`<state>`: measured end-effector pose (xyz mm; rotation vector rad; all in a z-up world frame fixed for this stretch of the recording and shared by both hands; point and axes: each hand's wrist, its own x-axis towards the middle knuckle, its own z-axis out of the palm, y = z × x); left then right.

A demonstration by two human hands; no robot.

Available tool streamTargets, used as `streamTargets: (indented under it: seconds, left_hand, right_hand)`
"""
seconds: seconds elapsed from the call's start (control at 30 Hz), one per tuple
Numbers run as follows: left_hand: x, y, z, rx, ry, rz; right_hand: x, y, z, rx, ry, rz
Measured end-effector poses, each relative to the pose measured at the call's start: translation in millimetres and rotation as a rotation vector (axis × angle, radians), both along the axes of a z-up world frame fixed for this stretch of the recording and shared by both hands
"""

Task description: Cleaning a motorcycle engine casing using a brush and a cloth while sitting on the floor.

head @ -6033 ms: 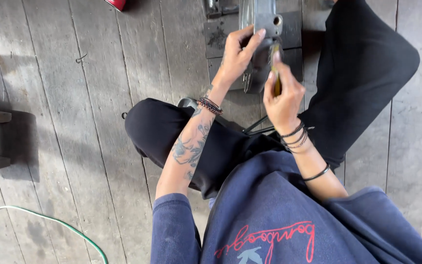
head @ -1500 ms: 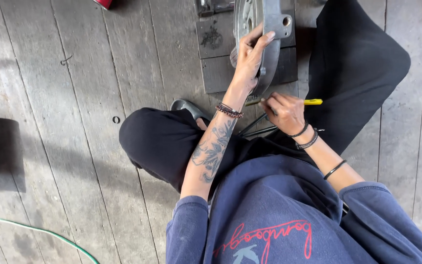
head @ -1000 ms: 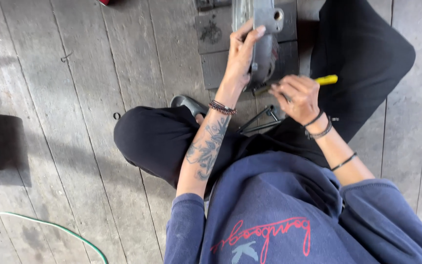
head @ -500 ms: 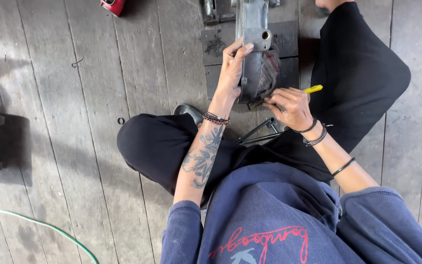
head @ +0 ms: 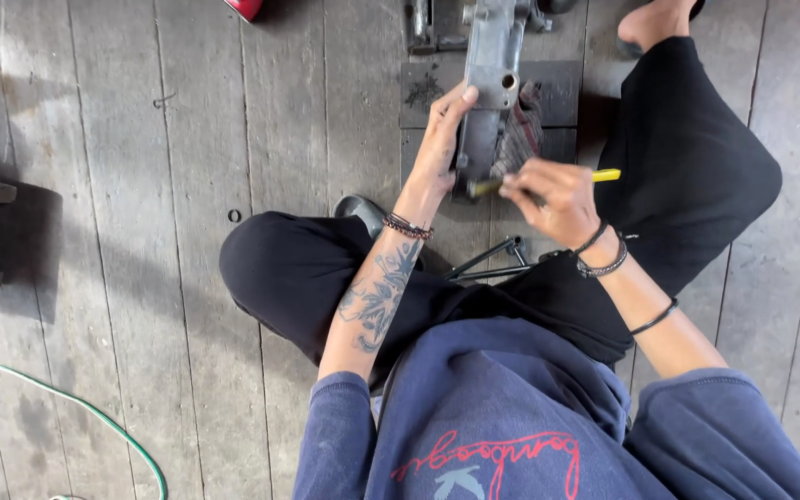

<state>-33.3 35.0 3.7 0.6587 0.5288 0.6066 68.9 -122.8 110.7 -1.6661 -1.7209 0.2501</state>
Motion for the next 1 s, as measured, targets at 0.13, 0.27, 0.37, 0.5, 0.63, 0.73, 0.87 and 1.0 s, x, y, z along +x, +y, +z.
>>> streamTargets:
  seconds: [0.13,0.27,0.37,0.5,0.63,0.73,0.87,1.0]
  left_hand:
    - [1,-14,13,-0.201,0.249,0.030]
    - [5,-12,25,-0.134,0.284,-0.020]
    - [3,-16,36,-0.073,0.230,-0.065]
    - [0,-10,30,-0.027,0.044,-0.116]
    - [-2,-13,23,-0.170,-0.028,-0.123]
    - [-4,-6,21,-0.090,-0.161,-0.102]
    - [-3,-6,28,-0.109,-0.062,-0.108]
    - [-2,-8,10,0.106,0.093,0.058]
  right_hand:
    - [-14,4,24,0.079,0.052,-0.175]
    - [-12,10,41,-0.010,-0.186,-0.202]
    - [-10,17,62,-0.047,-0.265,-0.206]
    - [-3,25,69,-0.161,-0.384,-0.048]
    - [2,36,67,-0.088,-0.305,-0.081]
    - [-9,32,61,-0.179,-0.396,-0.033]
    - [-3,41,51,-0.036,-0.239,-0.091]
    - [-34,22,3,0.089,0.167,-0.265]
